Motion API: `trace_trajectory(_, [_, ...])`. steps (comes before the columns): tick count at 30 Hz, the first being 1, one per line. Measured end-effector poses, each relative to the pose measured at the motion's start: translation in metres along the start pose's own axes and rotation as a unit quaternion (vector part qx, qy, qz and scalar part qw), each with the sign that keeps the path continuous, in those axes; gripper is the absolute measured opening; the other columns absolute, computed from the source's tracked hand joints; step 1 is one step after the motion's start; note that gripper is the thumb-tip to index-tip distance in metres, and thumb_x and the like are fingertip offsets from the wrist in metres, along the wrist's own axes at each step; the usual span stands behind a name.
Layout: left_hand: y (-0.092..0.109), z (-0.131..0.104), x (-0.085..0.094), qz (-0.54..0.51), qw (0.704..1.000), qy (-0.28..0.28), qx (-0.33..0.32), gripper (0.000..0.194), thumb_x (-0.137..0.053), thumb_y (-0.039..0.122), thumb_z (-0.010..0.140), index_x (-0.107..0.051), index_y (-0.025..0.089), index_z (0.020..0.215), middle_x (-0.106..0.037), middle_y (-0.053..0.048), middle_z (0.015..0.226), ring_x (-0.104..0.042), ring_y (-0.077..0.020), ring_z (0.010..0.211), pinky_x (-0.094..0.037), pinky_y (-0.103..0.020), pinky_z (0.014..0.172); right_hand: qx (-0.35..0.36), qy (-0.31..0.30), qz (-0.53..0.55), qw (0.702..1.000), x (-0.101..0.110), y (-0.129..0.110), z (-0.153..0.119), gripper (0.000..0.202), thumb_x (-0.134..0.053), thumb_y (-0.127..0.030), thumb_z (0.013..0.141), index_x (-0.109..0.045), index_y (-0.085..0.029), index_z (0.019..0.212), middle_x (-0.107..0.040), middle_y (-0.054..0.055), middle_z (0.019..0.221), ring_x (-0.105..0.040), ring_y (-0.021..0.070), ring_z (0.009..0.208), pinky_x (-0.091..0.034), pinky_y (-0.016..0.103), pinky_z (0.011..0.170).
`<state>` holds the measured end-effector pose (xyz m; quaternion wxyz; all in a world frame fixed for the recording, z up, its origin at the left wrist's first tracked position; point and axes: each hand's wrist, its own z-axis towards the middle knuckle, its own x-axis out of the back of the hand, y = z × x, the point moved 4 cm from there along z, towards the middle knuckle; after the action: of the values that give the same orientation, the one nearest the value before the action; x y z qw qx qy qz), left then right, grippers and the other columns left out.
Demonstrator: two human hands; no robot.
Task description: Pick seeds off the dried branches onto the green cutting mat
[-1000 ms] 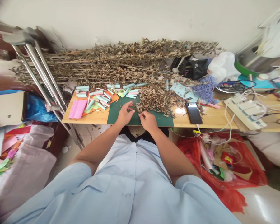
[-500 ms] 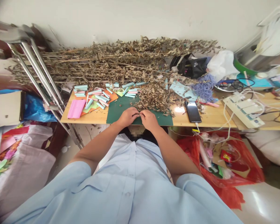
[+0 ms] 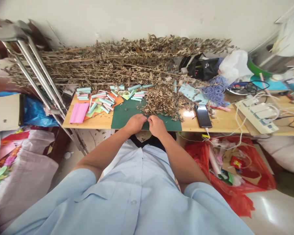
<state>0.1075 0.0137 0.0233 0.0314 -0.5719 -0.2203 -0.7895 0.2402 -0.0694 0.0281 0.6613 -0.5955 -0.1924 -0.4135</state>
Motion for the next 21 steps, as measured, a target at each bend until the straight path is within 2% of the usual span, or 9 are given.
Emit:
trace_trajectory(5, [-0.007, -0.002, 0.003, -0.050, 0.998, 0.026, 0.036, 0.027, -0.041, 0.017, 0.100, -0.068, 0.016, 0.098, -0.064, -0.010, 0.092, -0.060, -0.0229, 0.093, -0.048, -0.034, 0.087, -0.096, 0.044, 0.047, 0.993, 0.016, 0.021, -0.002, 0.014, -0.049, -0.027, 0.090, -0.061, -0.023, 0.084, -0.070, 0.005, 0.079, -0.063, 0.0224, 0.076, -0.048, 0.034, 0.075])
trace_trajectory(8, [-0.009, -0.002, 0.004, -0.074, 0.995, 0.035, 0.047, 0.028, -0.041, 0.018, 0.101, -0.069, 0.016, 0.099, -0.065, -0.010, 0.092, -0.060, -0.0218, 0.093, -0.048, -0.032, 0.087, -0.150, 0.036, 0.095, 0.983, 0.025, 0.033, -0.010, 0.013, -0.053, -0.030, 0.088, -0.063, -0.023, 0.082, -0.064, 0.000, 0.063, -0.060, 0.0193, 0.063, -0.047, 0.032, 0.068])
trace_trajectory(10, [-0.010, -0.002, 0.005, -0.090, 0.994, 0.041, 0.052, 0.028, -0.041, 0.020, 0.102, -0.069, 0.016, 0.099, -0.065, -0.010, 0.093, -0.061, -0.0213, 0.094, -0.049, -0.032, 0.089, -0.159, 0.021, 0.132, 0.978, 0.029, 0.034, -0.018, 0.015, -0.055, -0.034, 0.089, -0.065, -0.023, 0.084, -0.061, -0.002, 0.058, -0.058, 0.0174, 0.057, -0.047, 0.030, 0.064])
trace_trajectory(15, [-0.016, -0.002, 0.008, -0.148, 0.982, 0.076, 0.088, 0.027, -0.044, 0.025, 0.104, -0.069, 0.018, 0.099, -0.067, -0.007, 0.096, -0.062, -0.0194, 0.095, -0.049, -0.031, 0.089, -0.121, -0.008, 0.165, 0.979, 0.035, 0.017, -0.037, 0.022, -0.060, -0.042, 0.092, -0.071, -0.022, 0.092, -0.066, -0.001, 0.066, -0.061, 0.0165, 0.060, -0.049, 0.029, 0.063])
trace_trajectory(21, [-0.024, -0.006, 0.015, -0.193, 0.961, 0.139, 0.143, 0.021, -0.048, 0.025, 0.102, -0.069, 0.019, 0.099, -0.069, -0.006, 0.097, -0.063, -0.0179, 0.095, -0.050, -0.029, 0.090, 0.044, -0.081, 0.106, 0.990, 0.032, -0.012, -0.051, 0.017, -0.058, -0.029, 0.096, -0.074, -0.025, 0.093, -0.076, 0.005, 0.094, -0.070, 0.0211, 0.089, -0.054, 0.035, 0.083])
